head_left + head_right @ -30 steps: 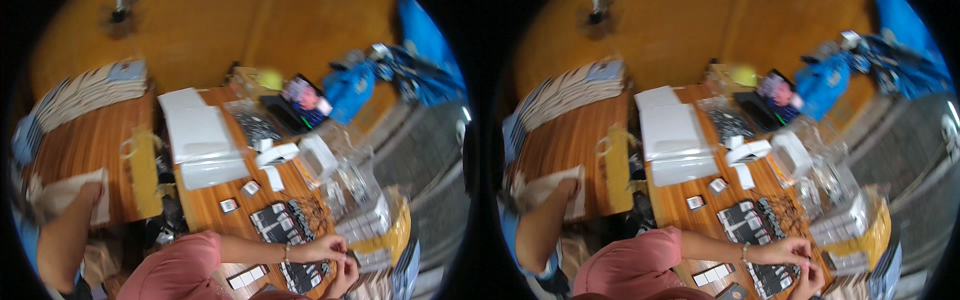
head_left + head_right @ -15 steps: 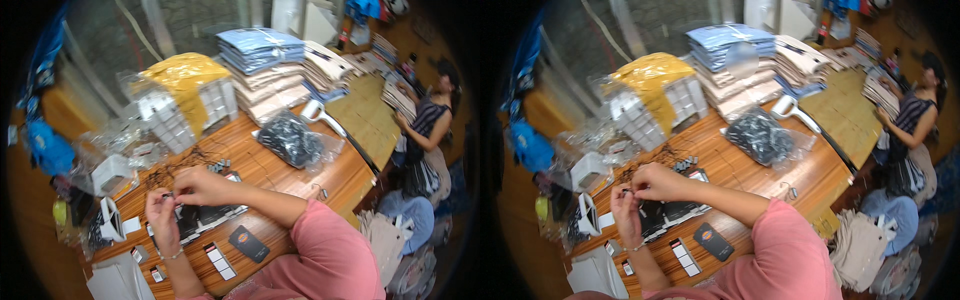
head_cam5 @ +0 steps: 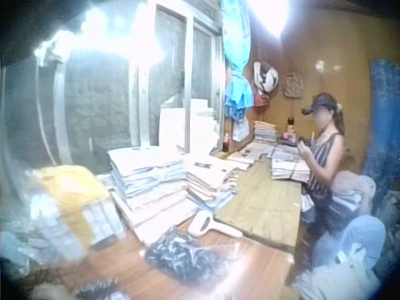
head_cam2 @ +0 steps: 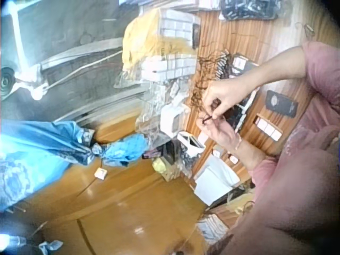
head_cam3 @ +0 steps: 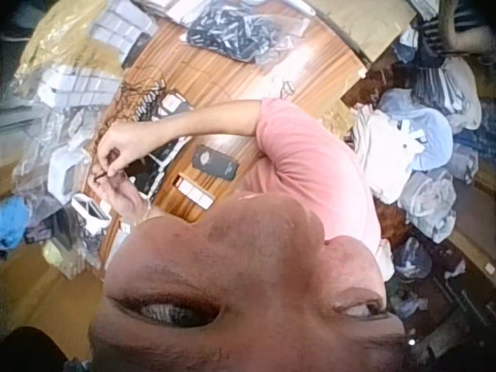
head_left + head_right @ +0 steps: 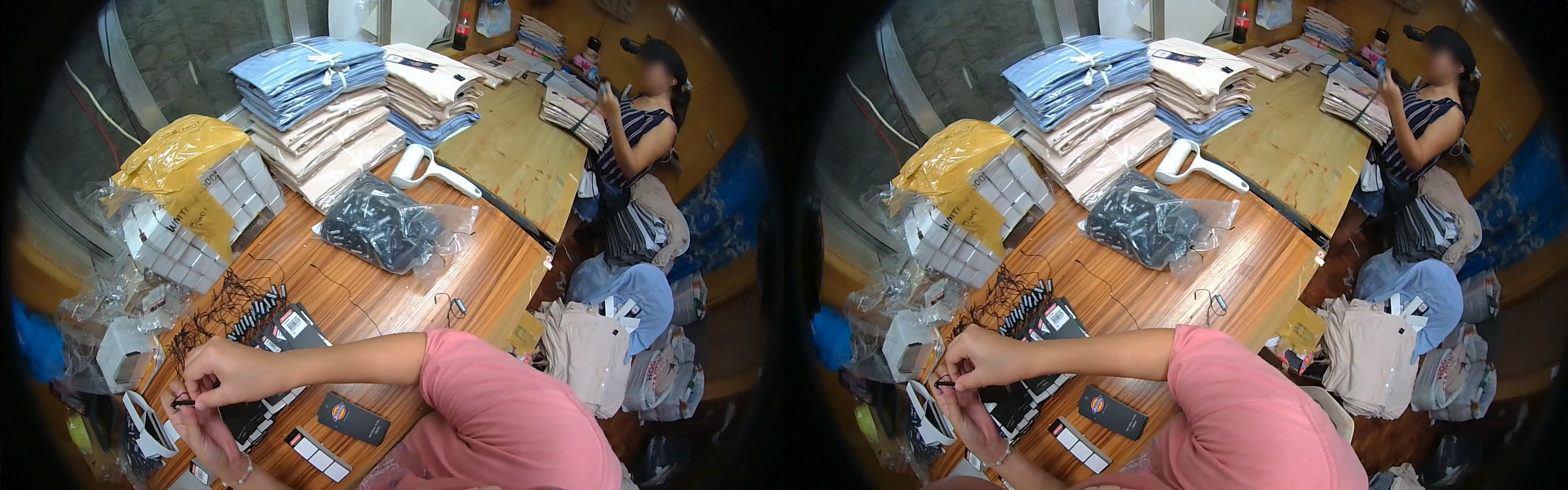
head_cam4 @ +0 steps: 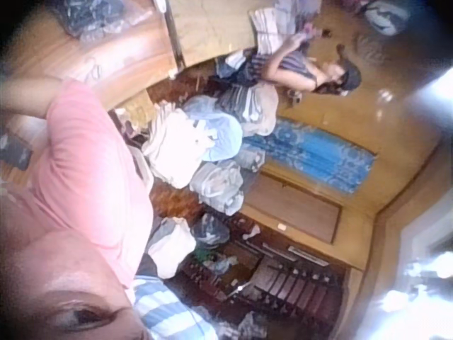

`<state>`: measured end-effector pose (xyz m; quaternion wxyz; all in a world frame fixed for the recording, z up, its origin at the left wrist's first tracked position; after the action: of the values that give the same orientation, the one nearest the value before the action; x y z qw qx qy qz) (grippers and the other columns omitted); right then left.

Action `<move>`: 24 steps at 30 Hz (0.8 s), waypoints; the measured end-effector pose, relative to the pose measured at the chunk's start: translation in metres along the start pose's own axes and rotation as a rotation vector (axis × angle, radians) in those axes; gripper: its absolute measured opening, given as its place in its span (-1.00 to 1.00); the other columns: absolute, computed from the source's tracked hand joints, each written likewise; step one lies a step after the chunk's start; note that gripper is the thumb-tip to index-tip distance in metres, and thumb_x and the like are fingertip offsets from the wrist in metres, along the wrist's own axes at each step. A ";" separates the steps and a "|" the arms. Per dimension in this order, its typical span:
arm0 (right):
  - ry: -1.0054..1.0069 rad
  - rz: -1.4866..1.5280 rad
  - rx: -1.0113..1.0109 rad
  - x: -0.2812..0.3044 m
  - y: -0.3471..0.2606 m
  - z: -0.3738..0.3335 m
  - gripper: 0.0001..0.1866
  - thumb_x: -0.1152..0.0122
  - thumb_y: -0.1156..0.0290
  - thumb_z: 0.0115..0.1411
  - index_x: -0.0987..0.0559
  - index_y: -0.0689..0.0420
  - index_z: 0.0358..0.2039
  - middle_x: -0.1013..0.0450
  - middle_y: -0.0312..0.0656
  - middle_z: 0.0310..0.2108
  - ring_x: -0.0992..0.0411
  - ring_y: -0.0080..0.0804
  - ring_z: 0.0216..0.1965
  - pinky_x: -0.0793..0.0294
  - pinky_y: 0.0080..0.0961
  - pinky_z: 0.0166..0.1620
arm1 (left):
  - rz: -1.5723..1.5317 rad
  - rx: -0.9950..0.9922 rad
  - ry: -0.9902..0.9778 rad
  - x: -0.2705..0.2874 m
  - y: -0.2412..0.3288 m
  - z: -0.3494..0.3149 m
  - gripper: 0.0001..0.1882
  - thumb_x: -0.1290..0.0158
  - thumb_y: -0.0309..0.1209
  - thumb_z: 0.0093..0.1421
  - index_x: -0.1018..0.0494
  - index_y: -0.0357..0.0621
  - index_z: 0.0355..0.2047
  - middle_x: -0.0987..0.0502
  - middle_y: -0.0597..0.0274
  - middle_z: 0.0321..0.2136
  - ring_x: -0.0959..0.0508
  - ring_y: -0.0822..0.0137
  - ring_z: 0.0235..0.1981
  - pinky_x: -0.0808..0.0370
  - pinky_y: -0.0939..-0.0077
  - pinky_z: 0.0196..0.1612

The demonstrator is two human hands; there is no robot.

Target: The person threads plastic security fasteners through garment price tags by hand, repeating the action for several items.

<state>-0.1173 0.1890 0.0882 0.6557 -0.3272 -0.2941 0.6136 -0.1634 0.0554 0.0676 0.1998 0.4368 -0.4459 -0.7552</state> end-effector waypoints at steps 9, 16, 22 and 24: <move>-0.072 0.013 -0.008 0.007 0.004 0.000 -0.89 -0.18 0.51 -0.23 -0.45 0.27 -0.68 -0.37 -0.19 -0.72 -0.33 -0.49 -0.66 -0.32 -0.64 -0.56 | 0.081 -0.001 -0.037 -0.014 0.003 -0.002 -0.67 -0.02 -0.43 0.04 -0.10 -0.22 -0.29 -0.15 0.24 -0.36 -0.27 0.36 -0.25 -0.22 0.48 -0.10; 0.040 -0.149 0.129 0.009 -0.007 0.000 -0.87 -0.16 0.50 -0.19 -0.42 0.28 -0.68 -0.31 -0.17 -0.69 -0.31 -0.39 -0.62 -0.30 -0.56 -0.55 | 0.279 -0.088 0.018 0.002 0.006 0.002 -0.79 0.03 -0.44 0.08 -0.18 -0.23 -0.34 -0.23 0.23 -0.39 -0.30 0.45 -0.33 -0.26 0.61 -0.20; -0.012 -0.044 0.107 0.008 -0.019 0.000 -0.87 -0.15 0.50 -0.17 -0.42 0.29 -0.67 -0.30 -0.17 -0.69 -0.32 -0.39 -0.59 -0.30 -0.55 -0.53 | 0.356 -0.156 -0.054 -0.002 0.019 -0.004 -0.83 0.05 -0.45 0.09 -0.20 -0.24 -0.38 -0.24 0.22 -0.43 -0.30 0.46 -0.37 -0.27 0.63 -0.25; -0.028 -0.040 0.093 0.008 -0.017 0.000 -0.87 -0.15 0.49 -0.17 -0.42 0.29 -0.66 -0.30 -0.17 -0.69 -0.32 -0.40 -0.59 -0.30 -0.55 -0.53 | 0.398 -0.135 -0.056 -0.005 0.020 -0.004 -0.84 0.05 -0.44 0.10 -0.21 -0.24 -0.38 -0.24 0.23 -0.42 -0.30 0.46 -0.36 -0.27 0.63 -0.25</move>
<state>-0.1064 0.1967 0.1011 0.6782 -0.2819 -0.2808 0.6179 -0.1591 0.0466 0.0861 0.3615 0.3043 -0.4773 -0.7409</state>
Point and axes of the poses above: each hand's wrist, its own z-axis towards the middle knuckle, its own x-axis out of the back of the hand, y = z × x, the point moved 3 cm from there along z, towards the middle knuckle
